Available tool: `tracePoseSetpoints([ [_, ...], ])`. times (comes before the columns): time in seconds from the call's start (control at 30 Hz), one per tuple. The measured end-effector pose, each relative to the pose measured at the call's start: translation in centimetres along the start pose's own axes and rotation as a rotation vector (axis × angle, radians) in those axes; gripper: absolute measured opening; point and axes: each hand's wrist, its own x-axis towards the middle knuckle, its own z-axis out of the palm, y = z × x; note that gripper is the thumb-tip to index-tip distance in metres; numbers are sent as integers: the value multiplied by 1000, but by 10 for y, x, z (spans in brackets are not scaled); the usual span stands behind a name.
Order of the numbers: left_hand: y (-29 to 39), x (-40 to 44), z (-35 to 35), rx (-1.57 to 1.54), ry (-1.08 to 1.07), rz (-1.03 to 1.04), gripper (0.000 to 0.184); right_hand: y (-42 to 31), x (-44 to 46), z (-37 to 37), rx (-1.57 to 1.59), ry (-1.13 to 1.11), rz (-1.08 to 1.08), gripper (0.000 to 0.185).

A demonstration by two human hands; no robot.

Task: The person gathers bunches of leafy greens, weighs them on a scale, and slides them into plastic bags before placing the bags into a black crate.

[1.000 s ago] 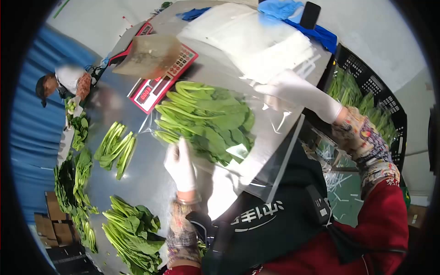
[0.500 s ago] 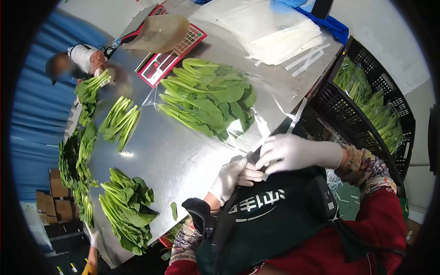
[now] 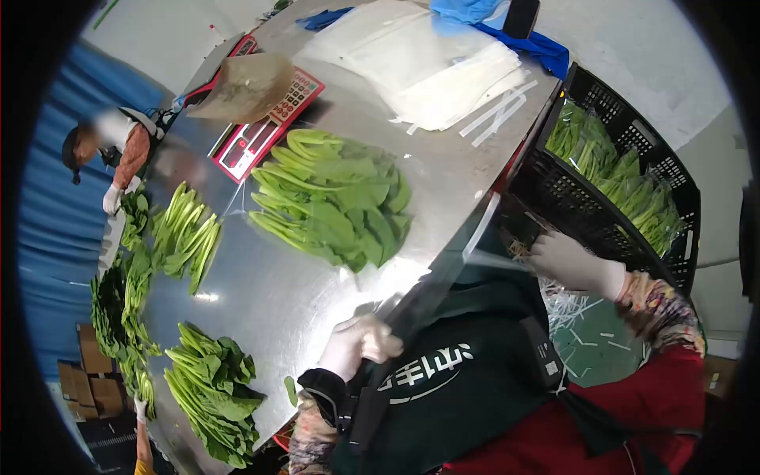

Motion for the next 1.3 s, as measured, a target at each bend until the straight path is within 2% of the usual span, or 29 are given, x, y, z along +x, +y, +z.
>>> tracePoseSetpoints([
  [0.03,-3,-11,-15,97,22,-21,35,21,-38,36,-111,-467,190,25],
  [0.07,-6,-21,-39,136,-59,-112,38,30,-73,49,146,-529,434,34],
  [0.1,-9,-31,-56,114,-154,-108,42,34,-70,45,97,-604,482,35],
  [0.13,-5,-46,-59,69,-141,-40,40,40,-65,42,49,-684,523,36],
  [0.17,-31,-46,-84,178,137,53,35,41,-61,42,10,-769,562,37],
  [0.2,-27,-48,-73,470,452,77,25,40,-56,41,-24,-852,601,38],
  [0.23,-20,-46,-60,764,765,108,20,31,-34,26,123,-340,601,40],
  [0.27,-20,-41,-59,1015,828,400,25,25,-13,17,107,190,371,43],
  [0.3,-22,-34,-61,1260,877,701,32,23,18,3,182,452,206,46],
  [0.33,-26,-27,-65,1500,908,1011,41,21,46,-10,194,525,101,45],
  [0.37,-35,-20,-72,1663,862,920,62,18,69,-21,207,595,-6,45],
  [0.43,-37,-16,-62,1811,749,836,60,11,105,-35,68,611,-166,42],
  [0.47,-47,-10,-73,1758,605,1058,69,14,120,-33,53,634,-301,39],
  [0.5,-40,-14,-63,1797,538,1034,59,17,131,-30,71,598,-388,37],
  [0.57,-30,-11,-63,1596,246,1023,50,16,149,-18,124,523,-552,34],
  [0.6,-35,-17,-58,1494,395,935,32,12,154,-12,146,612,-525,21],
  [0.7,-48,-6,-65,112,568,645,25,-4,156,-8,205,660,-195,9],
  [0.73,-42,-4,-57,164,843,463,30,-10,163,0,623,713,-121,7],
  [0.77,-44,0,-58,-177,667,508,31,-17,165,4,900,579,62,8],
  [0.83,-36,-2,-56,-123,753,426,29,-20,169,8,604,799,-53,10],
  [0.87,-31,-3,-51,-129,720,484,29,-18,172,12,540,734,-45,8],
  [0.97,-39,0,-66,-310,778,462,25,-18,182,26,542,657,121,8],
  [1.0,-27,0,-56,-346,812,388,20,-16,183,23,263,738,-35,7],
  [1.1,-22,2,-55,682,1324,335,22,-19,187,17,288,621,55,14],
  [1.13,-15,0,-46,833,1379,543,43,-21,189,17,596,529,223,18],
  [1.23,9,16,-28,1240,1410,1042,59,-24,193,5,723,363,398,21],
  [1.3,27,24,-26,1571,1044,648,62,-21,194,2,678,286,347,18],
])
